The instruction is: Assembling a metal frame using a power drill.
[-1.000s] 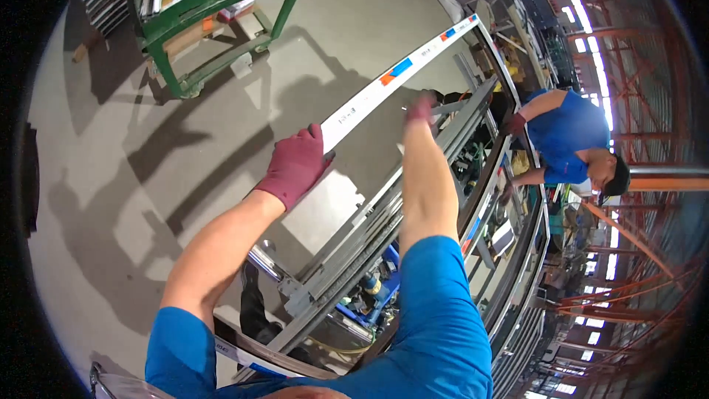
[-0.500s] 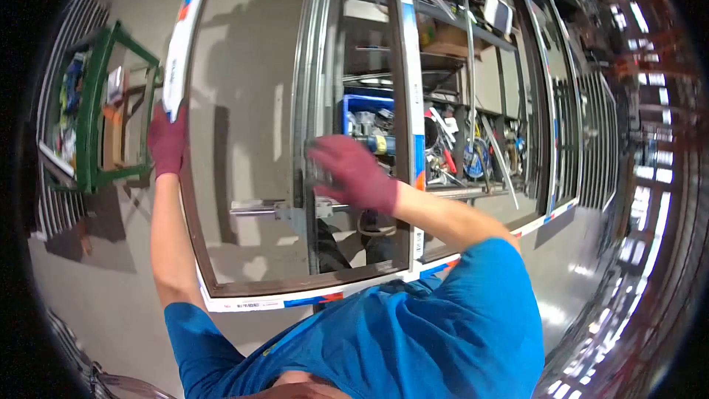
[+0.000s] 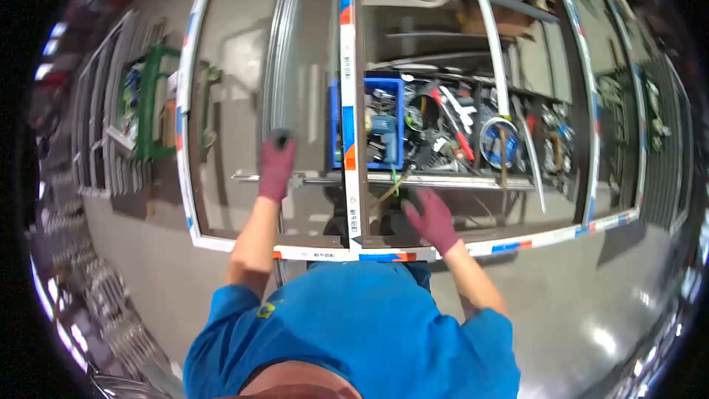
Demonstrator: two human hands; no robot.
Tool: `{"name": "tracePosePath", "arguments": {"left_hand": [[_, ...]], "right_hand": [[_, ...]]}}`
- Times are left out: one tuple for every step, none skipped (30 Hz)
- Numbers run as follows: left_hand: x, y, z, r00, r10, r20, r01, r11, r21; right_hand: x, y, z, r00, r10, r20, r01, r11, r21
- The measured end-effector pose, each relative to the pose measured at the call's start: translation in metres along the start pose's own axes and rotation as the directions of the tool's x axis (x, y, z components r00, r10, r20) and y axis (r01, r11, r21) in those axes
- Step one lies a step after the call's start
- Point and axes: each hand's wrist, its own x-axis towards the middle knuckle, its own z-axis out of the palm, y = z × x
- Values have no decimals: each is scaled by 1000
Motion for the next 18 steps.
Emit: {"name": "tracePosePath", "arguments": {"left_hand": [[-4, -13, 15, 998, 66, 24, -62, 989, -134], [-4, -20, 30, 995, 13, 104, 4, 986, -168], [-4, -21, 42, 981, -31, 194, 72, 976, -204], [-2, -18, 51, 988, -33, 150, 63, 979, -195], [6, -14, 59, 985, -8, 173, 64, 945, -320], [12, -10, 62, 980, 21, 198, 69, 896, -438], [16, -4, 61, 984, 20, 179, 60, 900, -432], [24, 1, 60, 984, -22, 178, 112, 849, -516], [33, 5, 60, 981, -64, 182, 163, 784, -599], [43, 10, 62, 978, -105, 179, 181, 853, -489], [49, 12, 64, 980, -106, 169, 177, 852, -493], [53, 15, 67, 976, -98, 194, 188, 829, -526], [57, 17, 71, 971, -90, 220, 201, 805, -559], [61, 19, 77, 971, -91, 223, 204, 801, -562], [72, 15, 81, 964, -98, 246, 232, 758, -609], [80, 9, 85, 955, -104, 277, 266, 710, -652], [88, 2, 89, 954, -104, 282, 271, 706, -654], [100, -10, 92, 957, -149, 250, 279, 715, -641]], "right_hand": [[-8, -4, -6, 993, -103, 64, 103, 995, -2], [-16, -7, -15, 984, -116, 136, 120, 993, -17], [-28, -7, -23, 972, -119, 201, 129, 991, -40], [-43, 2, -27, 971, -153, 182, 166, 985, -55], [-53, 10, -30, 971, -181, 156, 194, 978, -72], [-58, 18, -34, 965, -211, 157, 222, 973, -60], [-66, 25, -41, 968, -201, 151, 211, 976, -54], [-73, 31, -47, 972, -187, 145, 196, 979, -51], [-78, 37, -52, 968, -202, 149, 211, 976, -49], [-81, 44, -57, 977, -157, 145, 171, 981, -88], [-84, 50, -61, 984, -110, 140, 128, 983, -128], [-88, 57, -59, 989, -115, 92, 125, 986, -111], [-93, 62, -58, 989, -114, 92, 124, 986, -115], [-99, 67, -56, 994, -102, 28, 105, 986, -126], [-97, 68, -52, 995, -98, -36, 92, 987, -134], [-99, 69, -50, 995, -95, -35, 89, 986, -139], [-101, 70, -49, 994, -100, -43, 92, 982, -163], [-97, 67, -46, 993, -110, -51, 99, 977, -188]]}}
